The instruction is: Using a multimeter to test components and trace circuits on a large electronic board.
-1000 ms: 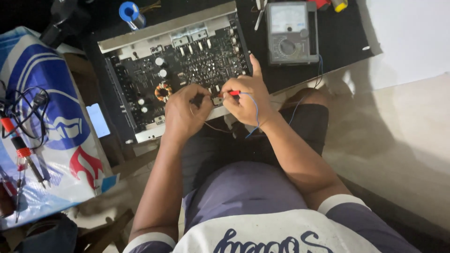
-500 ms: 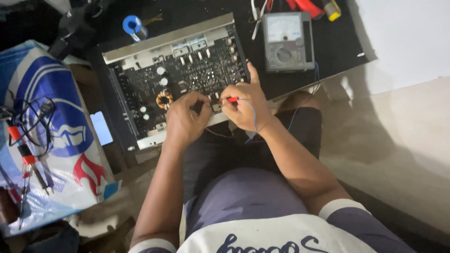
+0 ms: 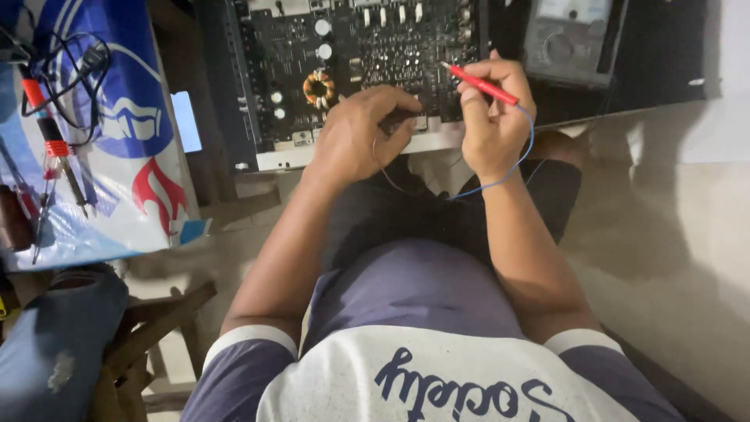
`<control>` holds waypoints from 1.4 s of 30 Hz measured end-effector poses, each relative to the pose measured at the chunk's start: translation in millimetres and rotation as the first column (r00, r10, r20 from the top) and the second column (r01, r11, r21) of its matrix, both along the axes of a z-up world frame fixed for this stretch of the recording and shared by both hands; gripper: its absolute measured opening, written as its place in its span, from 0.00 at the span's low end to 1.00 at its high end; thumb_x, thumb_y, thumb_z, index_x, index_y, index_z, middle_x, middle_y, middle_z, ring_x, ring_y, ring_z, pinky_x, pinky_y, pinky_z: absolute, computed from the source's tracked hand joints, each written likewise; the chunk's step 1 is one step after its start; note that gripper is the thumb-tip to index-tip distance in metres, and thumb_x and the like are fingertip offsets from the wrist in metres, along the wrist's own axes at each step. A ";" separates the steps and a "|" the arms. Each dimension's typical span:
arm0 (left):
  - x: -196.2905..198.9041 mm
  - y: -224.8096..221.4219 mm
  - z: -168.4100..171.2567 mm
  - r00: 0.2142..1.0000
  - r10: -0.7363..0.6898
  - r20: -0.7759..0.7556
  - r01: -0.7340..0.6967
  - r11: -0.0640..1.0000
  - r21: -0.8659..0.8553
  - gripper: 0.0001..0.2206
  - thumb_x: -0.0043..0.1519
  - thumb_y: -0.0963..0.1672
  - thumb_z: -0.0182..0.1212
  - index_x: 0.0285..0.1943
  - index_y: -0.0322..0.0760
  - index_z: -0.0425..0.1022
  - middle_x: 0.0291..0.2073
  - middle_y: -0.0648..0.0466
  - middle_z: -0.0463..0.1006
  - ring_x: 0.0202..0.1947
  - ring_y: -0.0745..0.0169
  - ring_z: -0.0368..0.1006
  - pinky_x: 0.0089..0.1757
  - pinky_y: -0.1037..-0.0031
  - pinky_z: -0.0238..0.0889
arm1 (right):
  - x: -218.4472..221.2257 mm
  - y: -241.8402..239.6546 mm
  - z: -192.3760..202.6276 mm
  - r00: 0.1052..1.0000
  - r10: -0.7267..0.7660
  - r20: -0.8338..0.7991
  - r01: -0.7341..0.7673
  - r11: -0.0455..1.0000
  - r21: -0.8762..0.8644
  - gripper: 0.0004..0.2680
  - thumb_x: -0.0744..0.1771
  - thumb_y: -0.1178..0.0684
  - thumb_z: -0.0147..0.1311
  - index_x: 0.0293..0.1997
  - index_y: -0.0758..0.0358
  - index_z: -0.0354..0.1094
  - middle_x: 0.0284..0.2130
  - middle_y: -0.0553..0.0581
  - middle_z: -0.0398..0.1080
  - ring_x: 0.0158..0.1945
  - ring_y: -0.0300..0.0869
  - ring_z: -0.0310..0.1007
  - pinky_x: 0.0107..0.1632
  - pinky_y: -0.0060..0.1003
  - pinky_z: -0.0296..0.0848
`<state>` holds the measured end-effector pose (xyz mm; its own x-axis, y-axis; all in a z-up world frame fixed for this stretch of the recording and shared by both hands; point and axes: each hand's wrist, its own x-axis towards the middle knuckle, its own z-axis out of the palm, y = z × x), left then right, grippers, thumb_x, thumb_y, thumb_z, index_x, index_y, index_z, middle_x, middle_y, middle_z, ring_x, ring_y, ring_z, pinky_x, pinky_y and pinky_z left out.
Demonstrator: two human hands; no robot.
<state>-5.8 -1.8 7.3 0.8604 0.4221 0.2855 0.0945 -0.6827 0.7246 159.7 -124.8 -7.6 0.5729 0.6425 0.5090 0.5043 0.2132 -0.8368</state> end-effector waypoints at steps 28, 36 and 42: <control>1.9 1.5 -15.7 0.998 0.067 -0.011 -0.067 0.998 -0.003 0.08 0.59 0.43 0.60 0.45 0.39 0.79 0.31 0.56 0.81 0.29 0.57 0.76 0.30 0.65 0.66 | 4.7 -1.5 -24.2 0.929 0.046 0.368 0.050 0.968 -0.247 0.06 0.66 0.63 0.50 0.28 0.64 0.71 0.26 0.54 0.74 0.27 0.48 0.65 0.77 0.58 0.51; 2.5 3.6 -14.3 0.998 0.065 -0.011 -0.065 0.998 -0.016 0.09 0.59 0.43 0.59 0.46 0.39 0.78 0.33 0.54 0.81 0.32 0.52 0.76 0.33 0.63 0.66 | 6.7 -0.1 -23.4 0.905 0.080 0.417 0.039 0.963 -0.268 0.06 0.68 0.62 0.50 0.30 0.67 0.70 0.27 0.57 0.74 0.30 0.50 0.69 0.77 0.58 0.50; 6.4 2.0 -11.0 0.989 0.117 -0.085 -0.118 0.993 0.000 0.08 0.58 0.45 0.60 0.45 0.44 0.79 0.37 0.54 0.83 0.38 0.47 0.78 0.38 0.59 0.67 | 7.6 3.5 -20.2 0.896 0.070 0.438 0.053 0.964 -0.262 0.05 0.66 0.61 0.48 0.30 0.65 0.70 0.28 0.55 0.75 0.30 0.53 0.70 0.75 0.60 0.50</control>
